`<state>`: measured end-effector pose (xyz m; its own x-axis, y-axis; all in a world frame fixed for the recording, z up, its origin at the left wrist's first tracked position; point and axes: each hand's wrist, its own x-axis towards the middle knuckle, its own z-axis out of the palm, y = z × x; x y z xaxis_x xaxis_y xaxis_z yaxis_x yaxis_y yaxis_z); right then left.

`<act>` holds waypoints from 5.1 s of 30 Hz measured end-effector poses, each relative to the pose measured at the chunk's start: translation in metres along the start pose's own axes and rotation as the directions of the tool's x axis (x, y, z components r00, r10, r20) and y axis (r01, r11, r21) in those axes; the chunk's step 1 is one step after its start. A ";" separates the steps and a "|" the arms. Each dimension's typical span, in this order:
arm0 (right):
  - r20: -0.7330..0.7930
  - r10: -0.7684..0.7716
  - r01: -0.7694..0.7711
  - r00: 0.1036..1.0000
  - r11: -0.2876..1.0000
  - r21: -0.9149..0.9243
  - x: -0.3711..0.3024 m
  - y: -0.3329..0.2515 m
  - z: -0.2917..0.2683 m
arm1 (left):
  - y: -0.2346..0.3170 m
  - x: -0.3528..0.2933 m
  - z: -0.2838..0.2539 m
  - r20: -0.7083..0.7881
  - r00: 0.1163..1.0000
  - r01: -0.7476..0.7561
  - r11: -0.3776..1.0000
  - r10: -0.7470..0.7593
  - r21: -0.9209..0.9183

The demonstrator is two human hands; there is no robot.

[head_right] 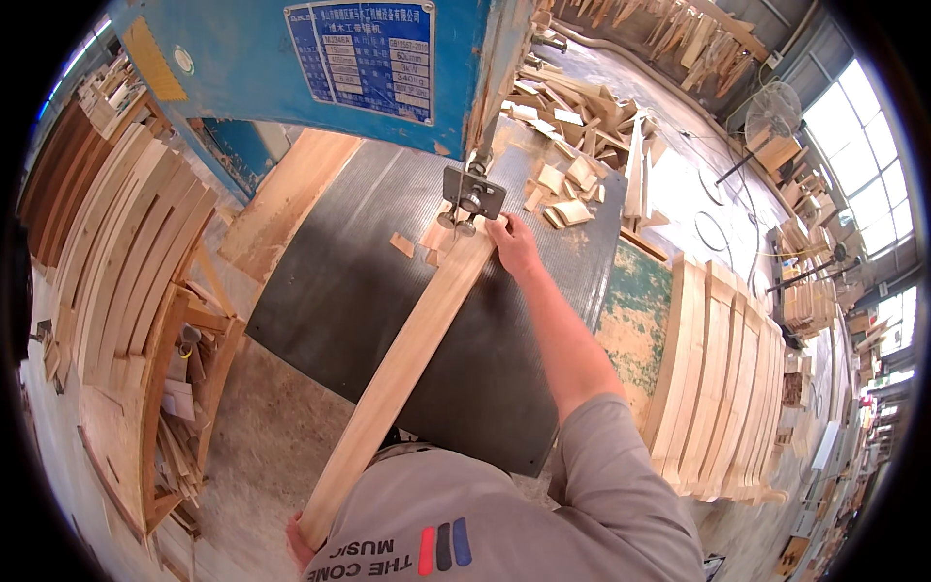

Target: The person uses a band saw to cut curved wooden planks, guiding the wood through the blade by hand and stacking the finished pieces on a nearby pile.

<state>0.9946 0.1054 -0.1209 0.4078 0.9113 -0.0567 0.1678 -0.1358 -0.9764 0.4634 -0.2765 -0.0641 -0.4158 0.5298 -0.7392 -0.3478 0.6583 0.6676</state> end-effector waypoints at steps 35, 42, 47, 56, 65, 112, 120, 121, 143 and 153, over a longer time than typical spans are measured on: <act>-0.286 -0.106 0.037 0.952 0.971 -0.237 -0.073 0.020 -0.076 | 0.031 0.068 -0.013 0.261 0.957 -0.107 0.991 0.123 -0.077; -0.433 -0.146 0.003 0.889 0.950 -0.313 -0.153 0.035 -0.090 | 0.066 0.102 -0.047 0.269 0.959 -0.086 0.996 0.085 -0.009; -0.443 -0.026 -0.120 0.896 0.947 -0.298 -0.222 0.017 -0.039 | 0.087 0.131 -0.111 0.299 0.950 -0.099 0.995 0.093 0.005; -0.296 -0.015 -0.040 0.955 0.983 -0.181 -0.282 0.031 0.110 | 0.133 0.165 -0.281 0.172 0.977 -0.111 0.990 0.124 -0.087; -0.157 0.128 -0.141 0.979 0.988 -0.069 -0.252 -0.059 0.296 | 0.132 0.161 -0.343 0.029 0.990 -0.128 0.964 0.138 -0.234; -0.220 0.565 -0.591 0.796 0.645 -0.483 -0.616 -0.036 0.066 | 0.185 0.230 0.280 0.583 0.290 -0.933 0.360 0.759 -0.005; -0.231 0.682 -0.720 0.694 0.646 -0.255 -0.695 0.009 0.045 | 0.179 0.210 0.333 0.855 0.257 -0.759 0.642 0.451 -0.110; -0.228 0.716 -0.743 0.660 0.668 -0.053 -0.708 0.018 0.049 | 0.177 0.209 0.336 0.865 0.238 -0.778 0.620 0.442 -0.103; -0.594 0.720 -0.139 0.359 0.671 0.729 -0.671 -0.011 0.134 | 0.243 0.218 0.465 0.966 0.254 -0.840 0.507 0.052 0.193; -0.583 0.721 -0.279 0.376 0.688 0.670 -0.656 -0.019 0.108 | 0.230 0.198 0.472 0.969 0.242 -0.707 0.674 -0.054 0.214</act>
<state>0.6268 -0.4482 -0.0875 0.7972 0.0180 -0.6035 -0.6000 -0.0874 -0.7952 0.6974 0.2323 -0.0996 0.7320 0.6108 -0.3018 0.2393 0.1843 0.9533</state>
